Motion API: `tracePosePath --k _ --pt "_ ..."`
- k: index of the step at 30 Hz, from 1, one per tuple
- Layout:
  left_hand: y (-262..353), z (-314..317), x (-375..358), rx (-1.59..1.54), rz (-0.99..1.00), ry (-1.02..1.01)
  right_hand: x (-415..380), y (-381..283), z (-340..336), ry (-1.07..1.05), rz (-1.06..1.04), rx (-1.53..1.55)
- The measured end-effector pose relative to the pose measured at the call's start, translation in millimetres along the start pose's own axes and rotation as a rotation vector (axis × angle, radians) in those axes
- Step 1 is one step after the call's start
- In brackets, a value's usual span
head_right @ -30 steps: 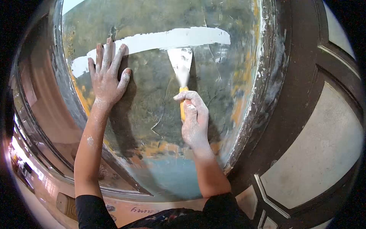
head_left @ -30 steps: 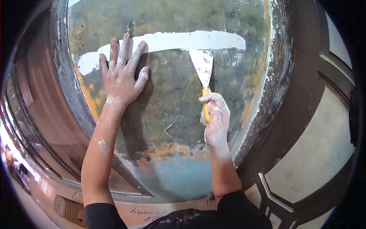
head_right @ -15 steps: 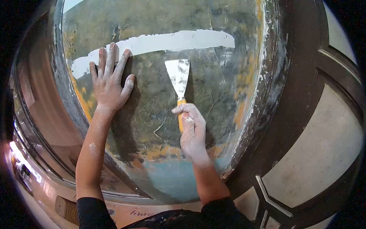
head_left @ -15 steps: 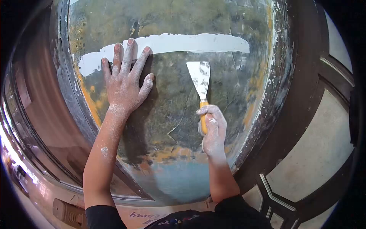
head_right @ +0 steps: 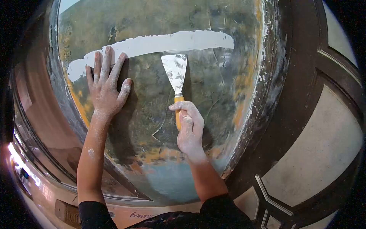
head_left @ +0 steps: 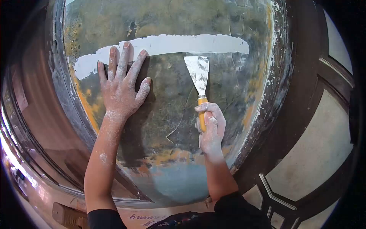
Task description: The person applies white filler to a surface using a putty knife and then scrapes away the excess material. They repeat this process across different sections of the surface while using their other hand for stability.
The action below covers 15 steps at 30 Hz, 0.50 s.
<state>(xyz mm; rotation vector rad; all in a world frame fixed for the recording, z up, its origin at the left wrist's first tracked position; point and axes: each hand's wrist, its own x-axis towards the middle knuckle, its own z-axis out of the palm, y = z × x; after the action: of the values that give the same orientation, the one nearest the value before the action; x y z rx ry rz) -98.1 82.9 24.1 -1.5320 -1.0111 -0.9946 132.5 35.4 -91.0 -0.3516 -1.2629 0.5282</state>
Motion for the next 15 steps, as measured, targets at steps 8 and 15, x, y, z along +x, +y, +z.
tracePosePath --k 8,15 --pt "1 0 -5 0.025 0.002 -0.015 -10 26 -41 0.034 -0.089 0.292" --pt "15 5 -9 0.019 -0.010 -0.033 -18 36 -57 0.051 -0.121 0.069"
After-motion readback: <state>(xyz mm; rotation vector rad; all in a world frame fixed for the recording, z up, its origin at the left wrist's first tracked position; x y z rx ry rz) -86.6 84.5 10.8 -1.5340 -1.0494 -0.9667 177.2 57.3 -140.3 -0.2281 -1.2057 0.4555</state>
